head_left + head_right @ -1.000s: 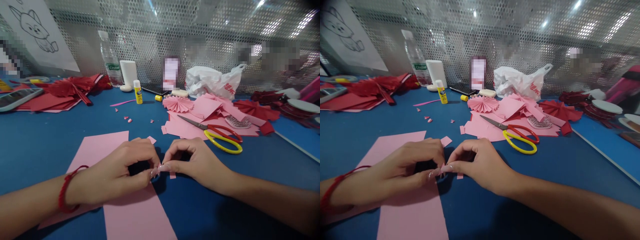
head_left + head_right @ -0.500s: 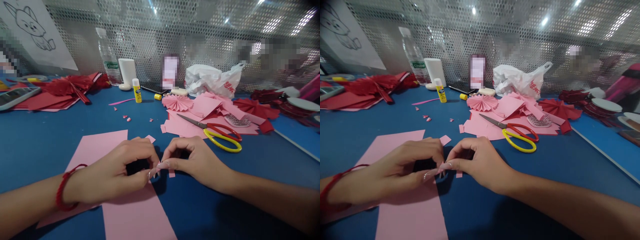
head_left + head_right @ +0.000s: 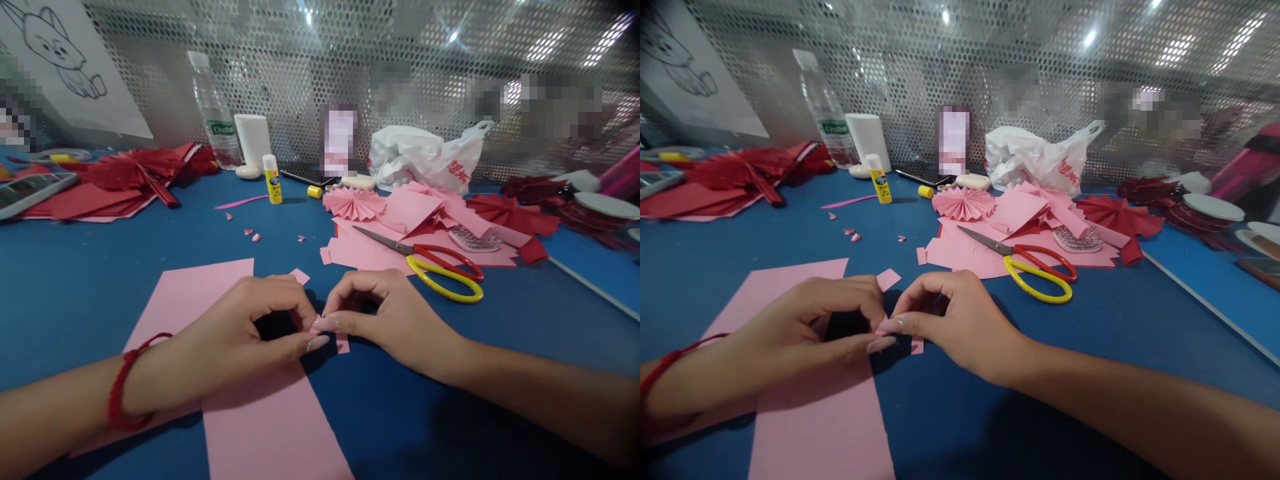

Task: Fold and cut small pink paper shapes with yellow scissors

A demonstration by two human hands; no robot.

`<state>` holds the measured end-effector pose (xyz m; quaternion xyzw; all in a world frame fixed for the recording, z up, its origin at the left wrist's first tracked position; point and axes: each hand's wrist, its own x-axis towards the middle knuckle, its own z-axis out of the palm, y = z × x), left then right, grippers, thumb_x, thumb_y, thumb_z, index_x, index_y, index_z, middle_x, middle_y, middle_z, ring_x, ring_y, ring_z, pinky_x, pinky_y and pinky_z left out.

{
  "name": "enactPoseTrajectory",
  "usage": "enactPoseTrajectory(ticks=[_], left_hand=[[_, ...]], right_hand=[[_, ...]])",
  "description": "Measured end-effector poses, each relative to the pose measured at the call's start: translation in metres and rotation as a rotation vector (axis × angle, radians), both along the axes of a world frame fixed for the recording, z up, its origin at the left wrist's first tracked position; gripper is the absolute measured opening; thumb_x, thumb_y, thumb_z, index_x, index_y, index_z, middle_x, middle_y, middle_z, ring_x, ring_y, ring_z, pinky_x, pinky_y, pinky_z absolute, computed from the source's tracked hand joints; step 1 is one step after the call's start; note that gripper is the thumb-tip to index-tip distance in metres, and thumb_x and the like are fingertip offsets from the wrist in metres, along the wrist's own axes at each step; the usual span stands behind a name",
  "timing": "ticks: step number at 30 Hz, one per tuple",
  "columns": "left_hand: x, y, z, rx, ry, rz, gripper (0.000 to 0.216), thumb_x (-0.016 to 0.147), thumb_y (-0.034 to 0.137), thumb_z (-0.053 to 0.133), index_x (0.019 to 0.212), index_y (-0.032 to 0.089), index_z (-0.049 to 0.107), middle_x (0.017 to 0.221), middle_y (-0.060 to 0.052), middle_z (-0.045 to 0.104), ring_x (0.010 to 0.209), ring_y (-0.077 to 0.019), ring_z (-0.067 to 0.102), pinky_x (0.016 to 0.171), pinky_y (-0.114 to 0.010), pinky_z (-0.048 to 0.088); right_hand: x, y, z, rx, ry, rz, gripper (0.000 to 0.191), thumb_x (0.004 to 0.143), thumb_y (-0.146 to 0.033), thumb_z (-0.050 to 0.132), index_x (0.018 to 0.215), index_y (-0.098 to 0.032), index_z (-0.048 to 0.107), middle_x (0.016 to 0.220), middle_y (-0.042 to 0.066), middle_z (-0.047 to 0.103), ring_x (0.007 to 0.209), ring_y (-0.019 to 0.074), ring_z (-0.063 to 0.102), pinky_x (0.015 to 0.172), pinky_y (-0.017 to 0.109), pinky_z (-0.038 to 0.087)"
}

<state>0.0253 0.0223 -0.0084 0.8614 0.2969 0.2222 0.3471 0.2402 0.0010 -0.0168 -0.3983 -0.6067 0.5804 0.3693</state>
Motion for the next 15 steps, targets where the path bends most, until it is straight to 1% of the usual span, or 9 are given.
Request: enactPoseTrajectory(ticks=[8, 15], left_hand=[[0.0018, -0.001, -0.0009, -0.05, -0.026, 0.031, 0.02, 0.093, 0.025, 0.066, 0.075, 0.017, 0.071, 0.07, 0.002, 0.071, 0.064, -0.011, 0.06, 0.06, -0.019, 0.044], [-0.0001, -0.0015, 0.0005, -0.058, -0.048, -0.007, 0.018, 0.092, 0.021, 0.067, 0.075, 0.018, 0.074, 0.071, 0.003, 0.073, 0.065, -0.0089, 0.062, 0.069, -0.018, 0.045]], right_hand=[[-0.0005, -0.0006, 0.0008, -0.007, 0.004, -0.012, 0.021, 0.076, -0.024, 0.088, 0.074, -0.013, 0.07, 0.058, -0.003, 0.067, 0.054, 0.0091, 0.061, 0.055, 0.019, 0.047], [-0.0013, 0.0009, 0.0012, -0.023, 0.002, 0.019, 0.021, 0.075, -0.021, 0.089, 0.077, -0.014, 0.069, 0.06, -0.005, 0.066, 0.054, 0.0083, 0.059, 0.055, 0.019, 0.046]])
